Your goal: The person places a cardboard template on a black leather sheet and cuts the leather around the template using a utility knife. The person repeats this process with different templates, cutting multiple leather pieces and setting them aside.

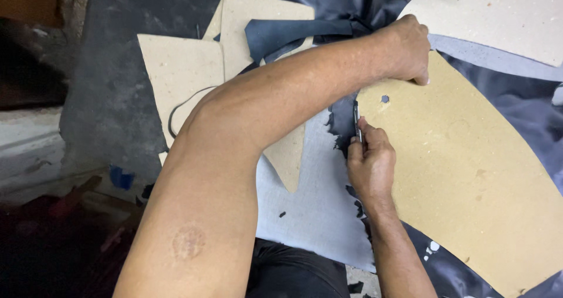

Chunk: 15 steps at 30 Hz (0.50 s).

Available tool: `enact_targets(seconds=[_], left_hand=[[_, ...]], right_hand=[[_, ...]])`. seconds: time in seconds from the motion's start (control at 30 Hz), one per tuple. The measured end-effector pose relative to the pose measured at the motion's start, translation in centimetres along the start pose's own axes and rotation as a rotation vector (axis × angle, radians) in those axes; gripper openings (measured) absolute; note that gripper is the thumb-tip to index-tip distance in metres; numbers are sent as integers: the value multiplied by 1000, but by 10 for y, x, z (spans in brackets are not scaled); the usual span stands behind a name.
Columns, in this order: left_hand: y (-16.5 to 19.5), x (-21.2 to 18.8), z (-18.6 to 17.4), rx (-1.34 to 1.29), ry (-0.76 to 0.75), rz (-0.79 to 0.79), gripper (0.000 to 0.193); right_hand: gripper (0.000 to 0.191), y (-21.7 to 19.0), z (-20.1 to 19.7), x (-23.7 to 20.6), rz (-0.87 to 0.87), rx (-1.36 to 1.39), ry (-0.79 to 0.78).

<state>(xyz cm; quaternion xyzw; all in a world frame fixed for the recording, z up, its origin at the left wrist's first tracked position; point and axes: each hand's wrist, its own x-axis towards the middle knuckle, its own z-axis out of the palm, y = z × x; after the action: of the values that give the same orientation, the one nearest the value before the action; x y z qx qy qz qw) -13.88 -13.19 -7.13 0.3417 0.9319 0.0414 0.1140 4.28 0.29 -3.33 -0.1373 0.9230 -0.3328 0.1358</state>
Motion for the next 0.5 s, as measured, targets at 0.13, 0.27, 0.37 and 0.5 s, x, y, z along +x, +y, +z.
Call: enact_targets(seconds=[0.13, 0.27, 0.37, 0.5], left_hand=[[1, 3, 4, -13, 46, 40, 19], [9, 4, -3, -425, -54, -281, 18], [14, 4, -7, -443, -61, -290, 17], [20, 3, -8, -418, -59, -274, 16]], right_hand=[[33, 18, -23, -14, -121, 4, -95], [36, 47, -54, -33, -167, -88, -249], [36, 64, -68, -51, -220, -127, -289], [33, 71, -68, -79, -157, -105, -245]])
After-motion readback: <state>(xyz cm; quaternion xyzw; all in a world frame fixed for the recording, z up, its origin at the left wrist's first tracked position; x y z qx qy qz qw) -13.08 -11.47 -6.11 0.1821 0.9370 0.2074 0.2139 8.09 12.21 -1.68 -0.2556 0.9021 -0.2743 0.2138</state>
